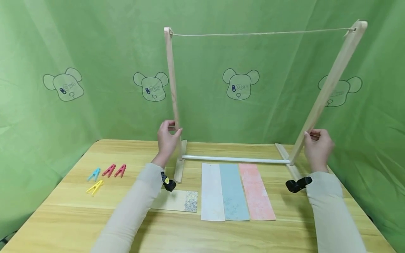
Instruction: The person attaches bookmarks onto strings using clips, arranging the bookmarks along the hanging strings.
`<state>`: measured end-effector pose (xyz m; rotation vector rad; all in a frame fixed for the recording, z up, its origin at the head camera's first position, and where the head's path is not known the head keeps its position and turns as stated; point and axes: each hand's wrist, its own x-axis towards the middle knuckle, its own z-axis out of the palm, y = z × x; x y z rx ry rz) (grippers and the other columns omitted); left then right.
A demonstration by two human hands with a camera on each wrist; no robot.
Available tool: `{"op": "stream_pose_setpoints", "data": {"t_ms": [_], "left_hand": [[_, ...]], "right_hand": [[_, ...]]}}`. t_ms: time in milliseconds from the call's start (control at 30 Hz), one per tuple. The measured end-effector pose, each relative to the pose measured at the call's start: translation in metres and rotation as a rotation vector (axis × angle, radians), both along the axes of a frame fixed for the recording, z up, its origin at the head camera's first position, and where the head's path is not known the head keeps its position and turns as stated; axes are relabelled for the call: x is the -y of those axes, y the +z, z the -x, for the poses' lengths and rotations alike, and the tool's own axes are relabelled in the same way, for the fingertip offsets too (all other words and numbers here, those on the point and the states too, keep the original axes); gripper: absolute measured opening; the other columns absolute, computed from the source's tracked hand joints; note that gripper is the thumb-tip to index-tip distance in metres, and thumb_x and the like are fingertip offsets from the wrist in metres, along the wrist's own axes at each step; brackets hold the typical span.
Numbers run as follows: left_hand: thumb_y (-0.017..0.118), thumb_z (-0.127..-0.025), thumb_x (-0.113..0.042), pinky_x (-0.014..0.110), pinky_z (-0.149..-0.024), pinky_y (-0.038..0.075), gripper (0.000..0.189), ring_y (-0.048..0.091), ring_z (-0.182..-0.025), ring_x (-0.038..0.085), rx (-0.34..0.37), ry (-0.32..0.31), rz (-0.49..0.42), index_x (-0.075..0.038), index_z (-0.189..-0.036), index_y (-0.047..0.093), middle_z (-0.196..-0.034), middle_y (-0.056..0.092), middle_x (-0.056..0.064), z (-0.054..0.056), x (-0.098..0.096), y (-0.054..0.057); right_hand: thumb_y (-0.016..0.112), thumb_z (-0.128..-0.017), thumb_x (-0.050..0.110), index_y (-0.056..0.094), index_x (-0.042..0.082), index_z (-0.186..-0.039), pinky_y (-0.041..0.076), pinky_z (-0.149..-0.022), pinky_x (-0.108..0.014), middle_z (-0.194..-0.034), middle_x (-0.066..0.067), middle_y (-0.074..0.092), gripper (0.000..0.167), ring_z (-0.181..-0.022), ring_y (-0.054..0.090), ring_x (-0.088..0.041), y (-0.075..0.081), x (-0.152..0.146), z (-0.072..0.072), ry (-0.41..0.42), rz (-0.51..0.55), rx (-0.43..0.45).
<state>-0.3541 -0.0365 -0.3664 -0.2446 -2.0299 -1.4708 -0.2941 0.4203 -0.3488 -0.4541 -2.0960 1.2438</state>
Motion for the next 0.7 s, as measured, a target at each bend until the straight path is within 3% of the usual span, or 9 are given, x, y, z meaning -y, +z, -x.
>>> {"op": "stream_pose_setpoints", "data": {"t_ms": [200,500,700], "left_hand": [[0.070,-0.081,-0.003,0.025,-0.081,0.055,0.029,0.062,-0.094,0.024,0.002,0.036,0.038,0.002,-0.106,0.057,-0.104,0.060,0.014,0.002,0.016,0.001],[0.069,-0.083,-0.003,0.031,-0.084,0.054,0.027,0.060,-0.095,0.026,0.017,0.045,0.044,0.004,-0.105,0.056,-0.104,0.060,0.015,0.004,0.040,0.002],[0.070,-0.083,-0.004,0.029,-0.083,0.054,0.028,0.060,-0.096,0.024,0.019,0.063,0.052,0.003,-0.107,0.056,-0.105,0.059,0.014,0.005,0.057,0.000]], "right_hand": [[0.058,-0.093,0.028,0.049,0.027,-0.095,0.043,-0.067,0.000,-0.087,0.019,0.048,0.009,-0.076,0.046,0.012,0.001,0.015,0.000,0.010,-0.083,0.070],[0.062,-0.091,0.022,0.054,0.015,-0.095,0.042,-0.064,0.000,-0.082,0.022,0.047,0.011,-0.072,0.046,0.013,0.000,0.036,0.003,0.027,-0.168,-0.007],[0.062,-0.091,0.019,0.056,0.005,-0.100,0.042,-0.063,0.000,-0.084,0.016,0.050,0.018,-0.071,0.046,0.013,-0.003,0.054,0.004,0.048,-0.168,-0.022]]}}
